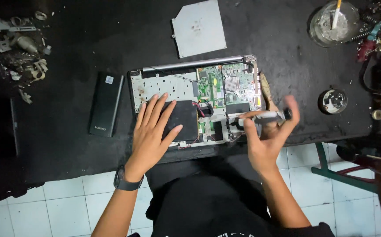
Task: The person uses a screwdriver to remove screws from the back cover of a laptop. They then lift off the cover to reveal the internal components and remove the battery. Finally, they use a brush to clean the battery.
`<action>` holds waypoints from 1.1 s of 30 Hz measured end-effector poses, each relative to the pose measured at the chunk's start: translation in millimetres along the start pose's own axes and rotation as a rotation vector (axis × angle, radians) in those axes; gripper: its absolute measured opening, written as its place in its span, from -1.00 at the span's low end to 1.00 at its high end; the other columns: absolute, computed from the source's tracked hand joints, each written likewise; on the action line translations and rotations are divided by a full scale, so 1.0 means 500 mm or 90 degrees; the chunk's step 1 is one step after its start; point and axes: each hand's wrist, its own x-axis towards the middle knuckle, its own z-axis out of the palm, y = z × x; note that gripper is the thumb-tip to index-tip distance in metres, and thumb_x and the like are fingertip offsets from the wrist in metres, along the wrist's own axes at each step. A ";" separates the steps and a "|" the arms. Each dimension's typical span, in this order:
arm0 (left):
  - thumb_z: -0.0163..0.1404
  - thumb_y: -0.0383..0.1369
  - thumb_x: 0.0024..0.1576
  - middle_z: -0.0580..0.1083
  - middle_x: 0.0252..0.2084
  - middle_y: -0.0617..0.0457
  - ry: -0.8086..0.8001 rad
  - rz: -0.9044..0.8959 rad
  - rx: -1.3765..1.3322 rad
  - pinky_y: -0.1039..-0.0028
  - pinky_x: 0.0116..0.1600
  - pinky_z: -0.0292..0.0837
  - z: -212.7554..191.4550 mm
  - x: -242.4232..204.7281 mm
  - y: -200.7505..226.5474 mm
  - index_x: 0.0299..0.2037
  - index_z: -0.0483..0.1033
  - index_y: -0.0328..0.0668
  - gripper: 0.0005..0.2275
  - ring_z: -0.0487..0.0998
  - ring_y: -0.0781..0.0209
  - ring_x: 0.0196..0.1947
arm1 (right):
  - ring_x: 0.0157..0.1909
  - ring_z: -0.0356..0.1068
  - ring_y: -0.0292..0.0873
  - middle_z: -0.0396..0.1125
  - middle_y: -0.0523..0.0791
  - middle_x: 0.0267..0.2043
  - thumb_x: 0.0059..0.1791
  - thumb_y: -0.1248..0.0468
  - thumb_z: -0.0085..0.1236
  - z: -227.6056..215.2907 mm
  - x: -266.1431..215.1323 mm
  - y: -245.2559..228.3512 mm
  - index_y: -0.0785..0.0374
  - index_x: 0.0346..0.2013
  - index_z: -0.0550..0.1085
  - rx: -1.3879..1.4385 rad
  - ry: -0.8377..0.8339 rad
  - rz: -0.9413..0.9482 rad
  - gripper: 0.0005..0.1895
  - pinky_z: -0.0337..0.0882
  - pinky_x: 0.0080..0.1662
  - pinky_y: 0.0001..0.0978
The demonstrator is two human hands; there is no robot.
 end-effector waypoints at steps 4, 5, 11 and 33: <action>0.04 -0.22 0.29 0.13 0.50 -0.23 -0.013 -0.011 -0.031 -0.01 0.53 -0.38 -0.029 0.007 0.032 0.40 0.28 -0.21 -0.50 -0.02 -0.20 0.52 | -0.28 0.35 -0.24 0.44 0.00 -0.33 0.20 0.50 0.00 0.022 0.015 -0.048 -0.06 0.57 -0.44 0.050 0.011 0.131 -0.04 0.34 -0.09 -0.45; 0.03 -0.30 0.28 0.17 0.46 -0.25 0.025 -0.028 -0.110 -0.08 0.50 -0.27 -0.042 0.011 0.053 0.35 0.34 -0.22 -0.57 0.07 -0.27 0.48 | -0.34 0.28 -0.25 0.36 -0.06 -0.40 0.17 0.48 -0.01 0.025 0.014 -0.054 -0.01 0.53 -0.37 0.058 -0.017 0.160 -0.11 0.30 -0.17 -0.44; -0.04 -0.39 0.25 0.47 0.11 -0.09 -0.012 -0.126 -0.605 0.14 0.23 0.43 -0.007 -0.027 0.134 0.16 0.51 -0.26 -0.70 0.49 -0.07 0.20 | -0.41 0.37 -0.22 0.38 -0.09 -0.45 -0.09 0.39 0.33 0.051 -0.072 -0.072 0.27 0.19 0.07 0.060 -0.166 0.203 -0.29 0.42 -0.26 -0.35; -0.19 -0.36 0.37 0.57 -0.43 -0.02 0.245 -0.088 -0.291 0.31 -0.18 0.36 0.017 0.011 0.020 -0.52 0.46 -0.21 -0.64 0.50 -0.01 -0.32 | -0.28 0.32 0.04 0.22 -0.11 -0.34 0.02 0.37 0.27 0.130 0.046 0.042 0.23 -0.25 0.48 -0.448 -0.151 -0.074 -0.90 0.26 -0.23 -0.17</action>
